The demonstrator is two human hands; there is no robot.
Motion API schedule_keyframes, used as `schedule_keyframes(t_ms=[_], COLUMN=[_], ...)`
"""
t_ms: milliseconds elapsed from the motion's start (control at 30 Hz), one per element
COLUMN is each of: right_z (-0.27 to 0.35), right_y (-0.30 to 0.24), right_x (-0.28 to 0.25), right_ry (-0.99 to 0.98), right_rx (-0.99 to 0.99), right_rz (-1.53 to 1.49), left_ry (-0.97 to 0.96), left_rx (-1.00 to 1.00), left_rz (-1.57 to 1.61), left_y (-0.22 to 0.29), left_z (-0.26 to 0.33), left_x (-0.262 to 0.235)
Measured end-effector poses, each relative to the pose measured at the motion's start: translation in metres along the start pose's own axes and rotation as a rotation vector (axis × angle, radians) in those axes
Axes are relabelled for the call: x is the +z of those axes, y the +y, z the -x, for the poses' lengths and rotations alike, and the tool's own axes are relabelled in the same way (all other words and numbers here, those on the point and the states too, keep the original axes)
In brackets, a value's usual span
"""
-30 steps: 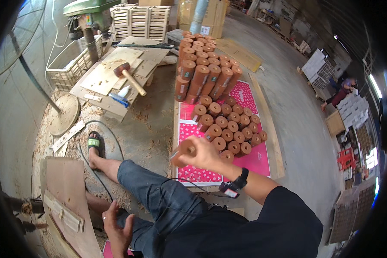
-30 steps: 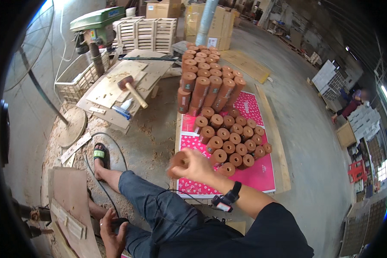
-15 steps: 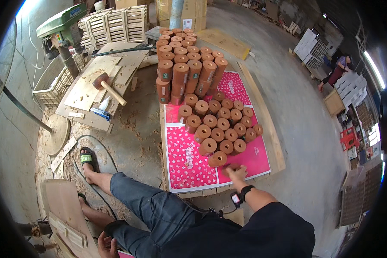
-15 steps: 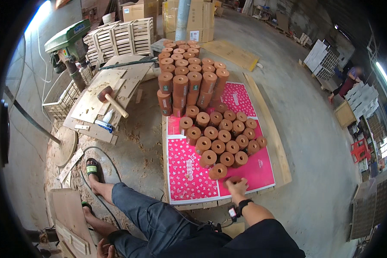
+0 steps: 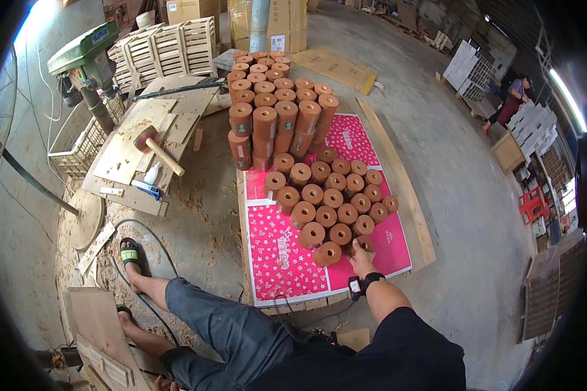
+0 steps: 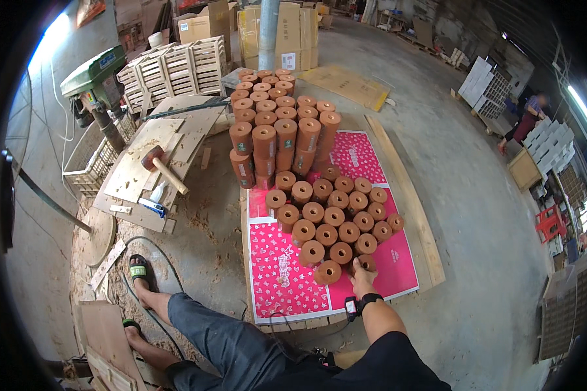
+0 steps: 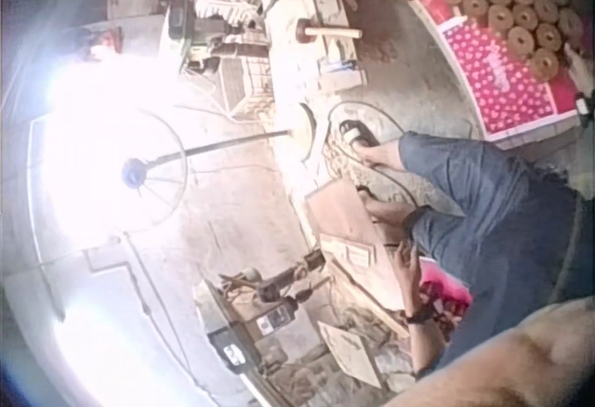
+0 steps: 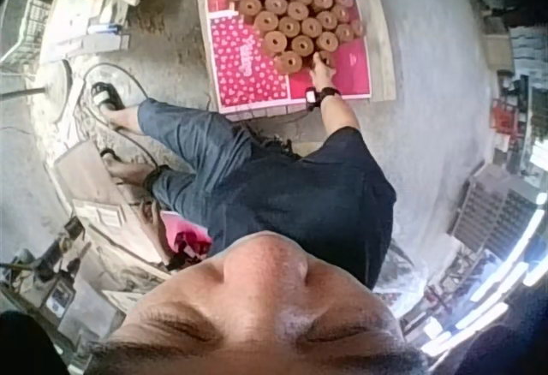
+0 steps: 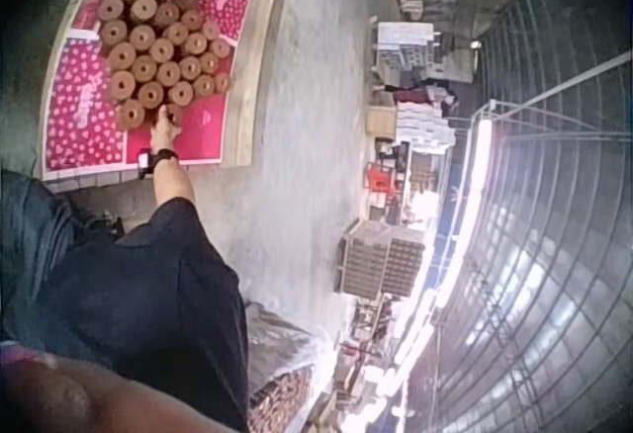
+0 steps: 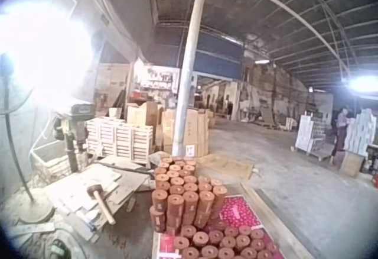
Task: Operating a drill press to create centered holes in several cylindrical wooden blocks.
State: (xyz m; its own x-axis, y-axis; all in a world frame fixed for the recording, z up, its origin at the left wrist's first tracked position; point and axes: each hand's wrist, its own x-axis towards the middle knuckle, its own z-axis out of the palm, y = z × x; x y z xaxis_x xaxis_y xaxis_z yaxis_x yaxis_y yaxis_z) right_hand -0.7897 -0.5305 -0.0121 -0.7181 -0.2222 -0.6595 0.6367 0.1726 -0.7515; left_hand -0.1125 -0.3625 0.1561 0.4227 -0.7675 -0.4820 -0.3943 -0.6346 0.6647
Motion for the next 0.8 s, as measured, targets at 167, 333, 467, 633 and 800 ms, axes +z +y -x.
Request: schedule_keyframes(t_ms=[167, 333, 467, 633, 800], right_z=[-0.032, -0.072, -0.070, 0.024, 0.043], right_y=[-0.031, -0.058, -0.031, 0.059, 0.072], right_x=[0.012, 0.019, -0.002, -0.010, 0.030], right_ry=[0.086, 0.036, 0.049, -0.036, -0.465], right_rx=[-0.106, -0.054, 0.051, 0.242, 0.444], right_rz=[-0.058, -0.136, -0.098, 0.559, 0.194], left_ry=[0.044, 0.086, 0.121, 0.233, 0.151], left_rx=[-0.039, -0.168, -0.188, -0.220, -0.276], left_rz=[-0.113, -0.102, -0.144, -0.220, -0.025], left_y=[0.026, 0.038, 0.033, 0.041, 0.063], left_z=[0.026, 0.047, 0.054, 0.066, 0.078], left_x=[-0.004, -0.007, -0.010, -0.010, -0.005])
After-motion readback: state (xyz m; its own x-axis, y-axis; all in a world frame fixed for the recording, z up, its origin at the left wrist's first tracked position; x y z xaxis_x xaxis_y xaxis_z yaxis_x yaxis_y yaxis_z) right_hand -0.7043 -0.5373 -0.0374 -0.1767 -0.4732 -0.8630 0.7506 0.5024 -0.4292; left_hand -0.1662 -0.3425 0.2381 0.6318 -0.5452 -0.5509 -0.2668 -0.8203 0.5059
